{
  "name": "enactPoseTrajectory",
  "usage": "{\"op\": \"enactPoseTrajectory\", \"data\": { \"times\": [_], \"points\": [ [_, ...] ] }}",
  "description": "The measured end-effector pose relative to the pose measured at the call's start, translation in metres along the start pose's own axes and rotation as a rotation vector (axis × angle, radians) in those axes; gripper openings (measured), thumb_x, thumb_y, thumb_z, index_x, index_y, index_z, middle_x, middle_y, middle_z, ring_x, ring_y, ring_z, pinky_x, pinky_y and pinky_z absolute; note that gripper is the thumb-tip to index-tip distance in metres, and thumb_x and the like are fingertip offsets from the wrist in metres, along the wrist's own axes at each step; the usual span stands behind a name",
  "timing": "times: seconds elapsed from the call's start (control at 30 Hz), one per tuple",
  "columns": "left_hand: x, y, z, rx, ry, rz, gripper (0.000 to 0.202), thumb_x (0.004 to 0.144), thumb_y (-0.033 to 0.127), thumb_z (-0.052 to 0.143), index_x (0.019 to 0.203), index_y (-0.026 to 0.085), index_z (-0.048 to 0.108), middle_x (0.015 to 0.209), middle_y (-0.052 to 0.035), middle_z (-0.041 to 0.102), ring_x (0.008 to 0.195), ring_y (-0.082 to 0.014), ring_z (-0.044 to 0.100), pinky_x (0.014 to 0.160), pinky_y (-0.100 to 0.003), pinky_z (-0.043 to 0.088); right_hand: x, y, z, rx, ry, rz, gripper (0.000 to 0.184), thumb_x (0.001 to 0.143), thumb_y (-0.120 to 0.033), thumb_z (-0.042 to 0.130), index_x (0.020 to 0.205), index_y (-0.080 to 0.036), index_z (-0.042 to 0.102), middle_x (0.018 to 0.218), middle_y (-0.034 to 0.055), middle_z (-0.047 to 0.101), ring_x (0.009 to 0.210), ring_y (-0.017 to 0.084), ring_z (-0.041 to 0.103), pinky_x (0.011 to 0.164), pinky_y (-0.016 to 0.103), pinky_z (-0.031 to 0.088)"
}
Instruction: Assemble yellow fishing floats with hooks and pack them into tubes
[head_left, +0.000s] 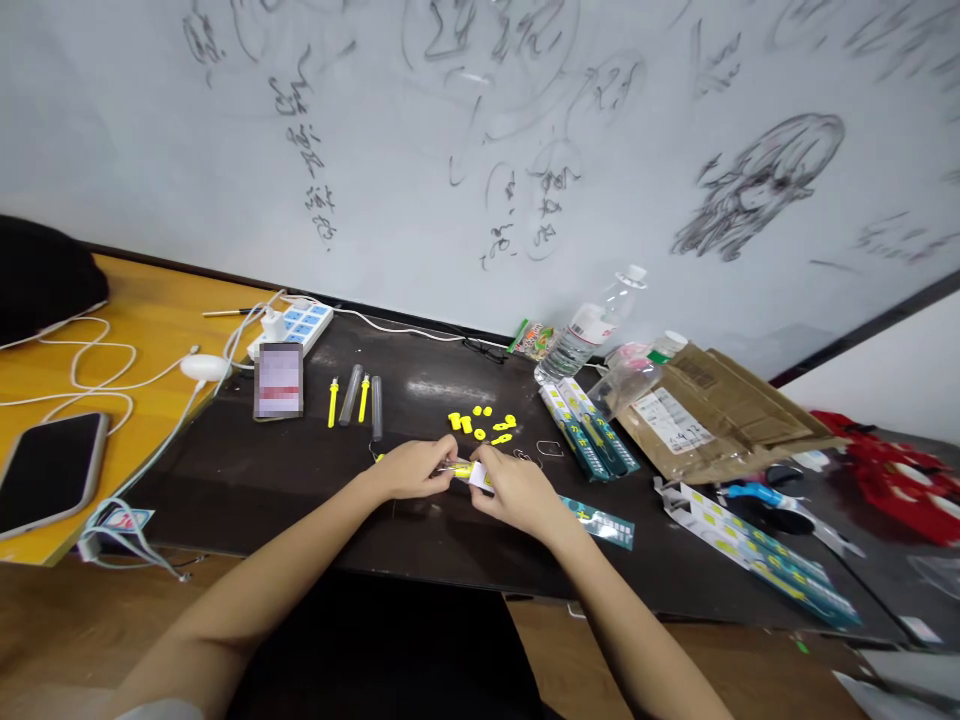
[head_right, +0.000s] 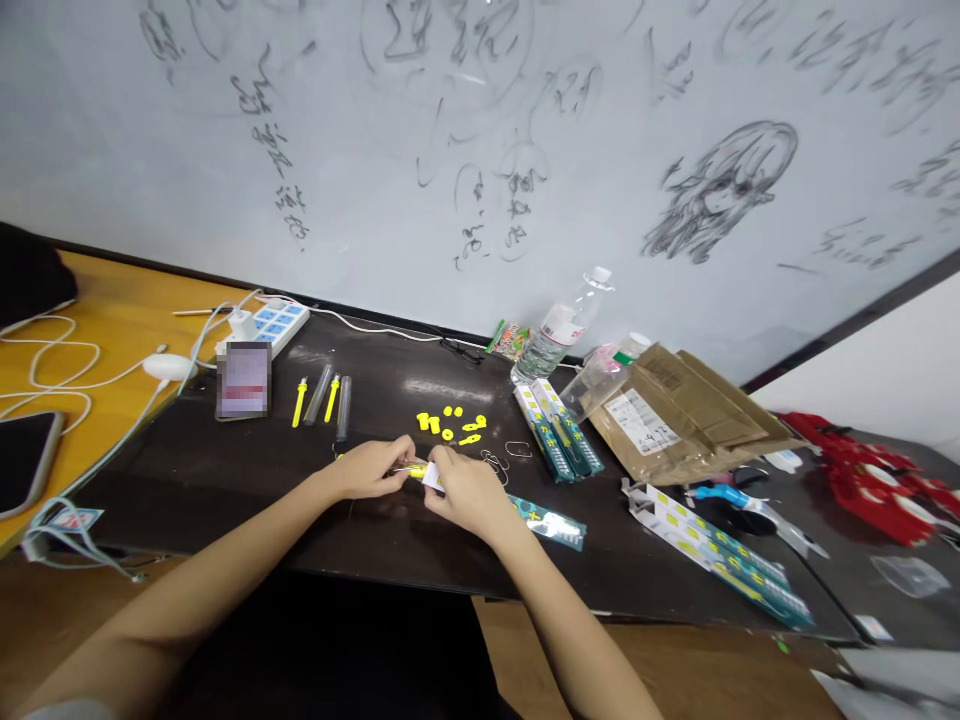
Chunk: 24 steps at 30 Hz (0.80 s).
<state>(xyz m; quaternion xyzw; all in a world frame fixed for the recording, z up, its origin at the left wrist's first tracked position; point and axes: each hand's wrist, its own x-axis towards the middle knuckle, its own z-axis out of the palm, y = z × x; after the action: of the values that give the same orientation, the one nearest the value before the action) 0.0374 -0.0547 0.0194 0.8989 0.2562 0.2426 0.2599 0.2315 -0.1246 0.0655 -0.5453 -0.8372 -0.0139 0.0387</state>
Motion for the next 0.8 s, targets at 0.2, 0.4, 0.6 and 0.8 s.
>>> {"op": "enactPoseTrajectory", "data": {
  "times": [0.2, 0.4, 0.6, 0.8],
  "points": [
    [0.003, 0.0, -0.018, -0.33, -0.271, -0.113, 0.024, 0.088, 0.04, 0.044, 0.093, 0.018, 0.053, 0.07, 0.0011, 0.06, 0.051, -0.0096, 0.054, 0.053, -0.021, 0.039, -0.005, -0.003, 0.006, 0.039, 0.05, -0.054, 0.02, 0.082, -0.024, 0.051, 0.102, -0.019, 0.052, 0.094, 0.0063, 0.065, 0.085, 0.021, 0.064, 0.067, 0.028, 0.043],
    [0.01, 0.005, -0.031, -0.436, -0.367, -0.236, 0.027, 0.083, 0.044, 0.054, 0.091, 0.019, 0.048, 0.073, 0.0001, 0.061, 0.051, -0.0098, 0.054, 0.049, -0.021, 0.04, -0.009, -0.013, 0.008, 0.068, 0.073, -0.016, 0.02, 0.084, -0.026, 0.05, 0.103, -0.019, 0.051, 0.094, 0.0067, 0.064, 0.081, 0.021, 0.064, 0.068, 0.028, 0.044],
    [0.013, 0.031, -0.045, -0.117, -0.31, -0.106, 0.016, 0.075, 0.029, 0.058, 0.084, 0.017, 0.051, 0.077, -0.0004, 0.058, 0.062, -0.0111, 0.052, 0.057, -0.022, 0.037, -0.013, -0.021, 0.007, 0.301, 0.068, 0.001, 0.022, 0.086, -0.026, 0.049, 0.108, -0.02, 0.05, 0.097, 0.0061, 0.065, 0.081, 0.02, 0.063, 0.07, 0.028, 0.044],
    [0.019, 0.048, -0.075, -0.105, -0.399, -0.054, 0.042, 0.073, 0.02, 0.053, 0.114, 0.018, 0.047, 0.106, -0.0067, 0.055, 0.063, -0.0085, 0.052, 0.061, -0.023, 0.042, -0.016, -0.023, 0.001, 0.565, 0.09, -0.049, 0.032, 0.089, -0.028, 0.047, 0.122, -0.027, 0.048, 0.114, 0.0045, 0.063, 0.094, 0.019, 0.062, 0.08, 0.029, 0.043]
  ]
}}
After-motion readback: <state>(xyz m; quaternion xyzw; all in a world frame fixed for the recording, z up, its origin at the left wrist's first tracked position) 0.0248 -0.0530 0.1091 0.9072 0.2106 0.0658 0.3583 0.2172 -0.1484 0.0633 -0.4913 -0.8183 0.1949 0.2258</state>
